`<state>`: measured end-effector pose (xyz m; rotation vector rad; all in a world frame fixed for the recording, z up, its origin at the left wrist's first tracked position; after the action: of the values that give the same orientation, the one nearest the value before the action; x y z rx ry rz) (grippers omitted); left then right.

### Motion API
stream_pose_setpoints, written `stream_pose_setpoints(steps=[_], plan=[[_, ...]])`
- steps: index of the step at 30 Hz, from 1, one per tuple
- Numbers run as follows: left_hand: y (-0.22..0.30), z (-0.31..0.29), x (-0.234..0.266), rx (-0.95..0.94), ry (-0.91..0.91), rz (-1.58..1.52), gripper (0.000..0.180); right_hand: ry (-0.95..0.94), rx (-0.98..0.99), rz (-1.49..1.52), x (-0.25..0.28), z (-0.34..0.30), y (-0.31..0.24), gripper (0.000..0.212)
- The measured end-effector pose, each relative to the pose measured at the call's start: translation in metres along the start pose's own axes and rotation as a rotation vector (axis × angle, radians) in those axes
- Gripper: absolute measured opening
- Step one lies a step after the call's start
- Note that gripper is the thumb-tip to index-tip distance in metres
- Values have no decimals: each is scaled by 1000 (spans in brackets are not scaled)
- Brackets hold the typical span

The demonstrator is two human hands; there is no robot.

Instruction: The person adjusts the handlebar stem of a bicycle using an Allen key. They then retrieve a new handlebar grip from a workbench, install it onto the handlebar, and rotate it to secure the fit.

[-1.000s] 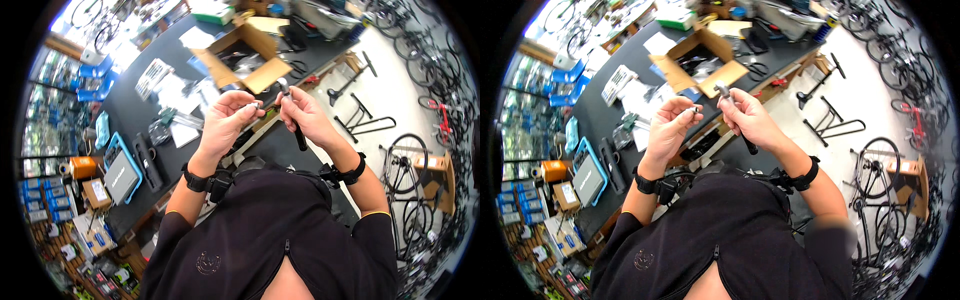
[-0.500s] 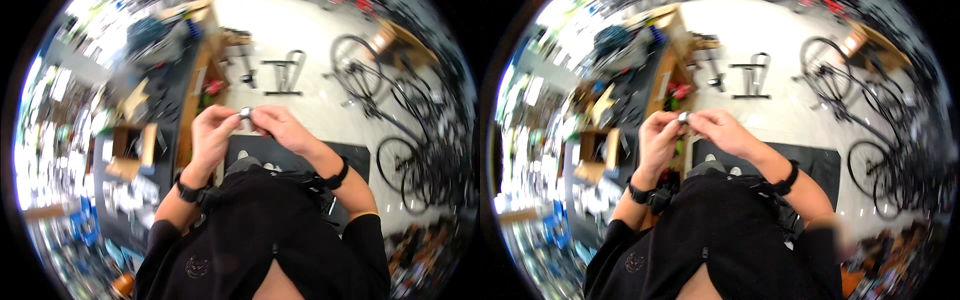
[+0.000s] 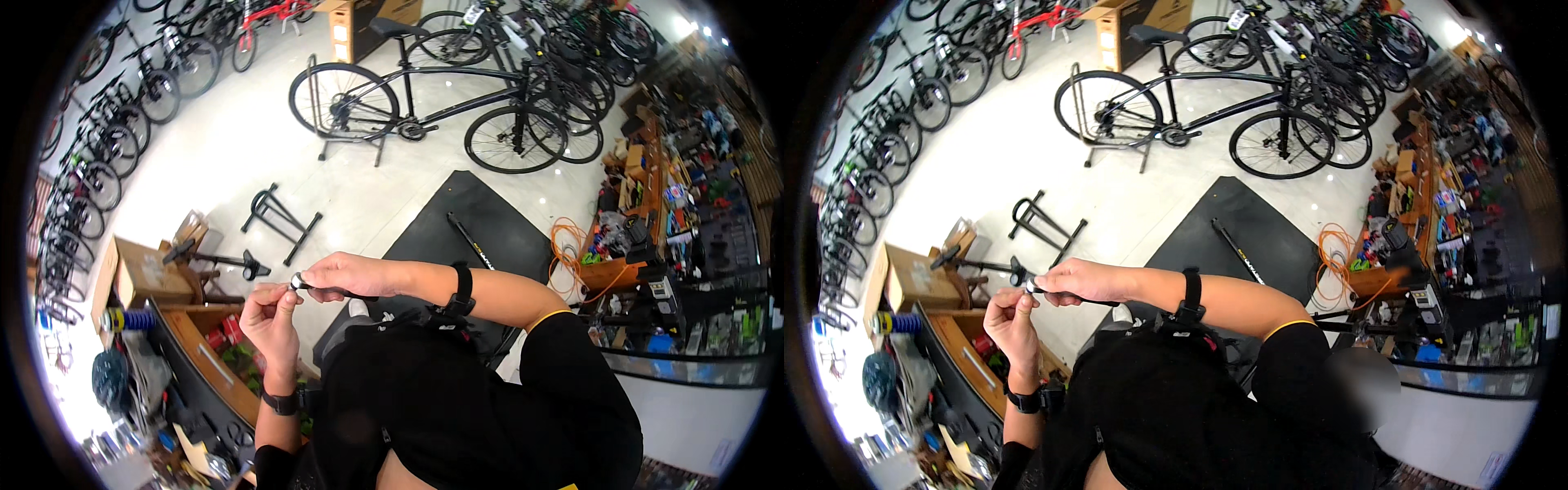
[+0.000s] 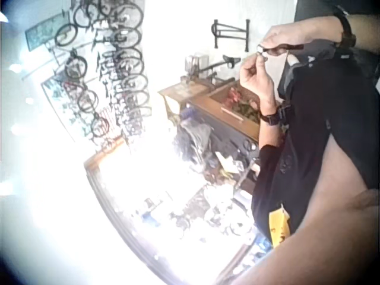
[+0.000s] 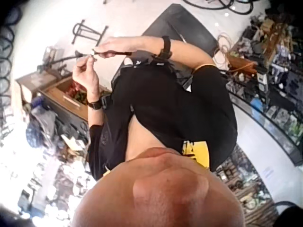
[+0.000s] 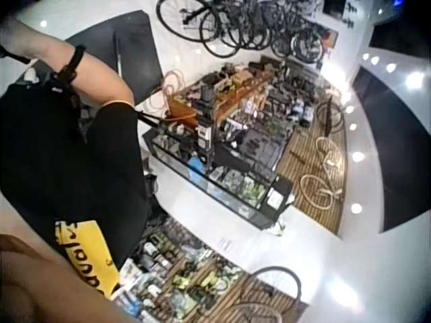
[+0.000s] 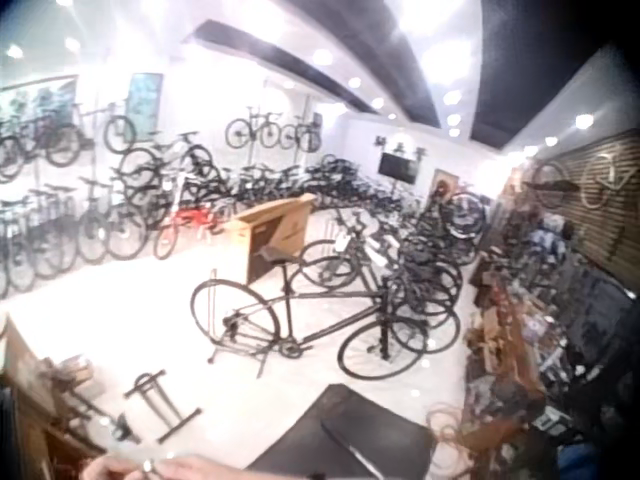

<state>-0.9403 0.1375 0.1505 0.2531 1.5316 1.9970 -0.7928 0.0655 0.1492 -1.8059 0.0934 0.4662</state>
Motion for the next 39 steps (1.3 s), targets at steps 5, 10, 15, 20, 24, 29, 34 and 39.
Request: stream_pose_setpoints(steps=[5, 10, 15, 20, 24, 29, 34, 39], plan=[[-36, 48, -27, 225, -73, -334, 9, 113, 41, -124, 48, 7, -16, 40], [-59, 103, -54, 359, -277, -422, 15, 230, 108, -245, 92, 4, -48, 38], [-92, 164, -119, 462, -399, -392, 13, 285, 212, -269, 175, -9, -69, 42], [-134, 229, -216, 354, -450, -308, 12, 512, 154, -231, 269, -36, -99, 48], [-152, 268, -290, 267, -681, 28, 22, 637, 47, -443, 332, -74, -123, 39], [-183, 338, -345, 359, -368, -427, 12, 715, 78, -426, 389, -156, -143, 26], [-231, 378, -456, 525, -481, -482, 31, 1237, 194, -1011, 434, -210, -160, 26], [-266, 369, -584, 907, -635, -588, 49, 1410, 160, -1364, 518, -240, -166, 26]])
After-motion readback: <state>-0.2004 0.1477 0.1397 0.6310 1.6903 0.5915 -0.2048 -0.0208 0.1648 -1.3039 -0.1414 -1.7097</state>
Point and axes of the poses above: each hand's wrist, its own z-axis towards the middle knuckle, its own x-axis out of the back of the hand, y = z × x, the point moved 5 cm from there along z, towards the middle knuckle, and after that the axes turned 2 degrees about -x, right-handed, at the moved point
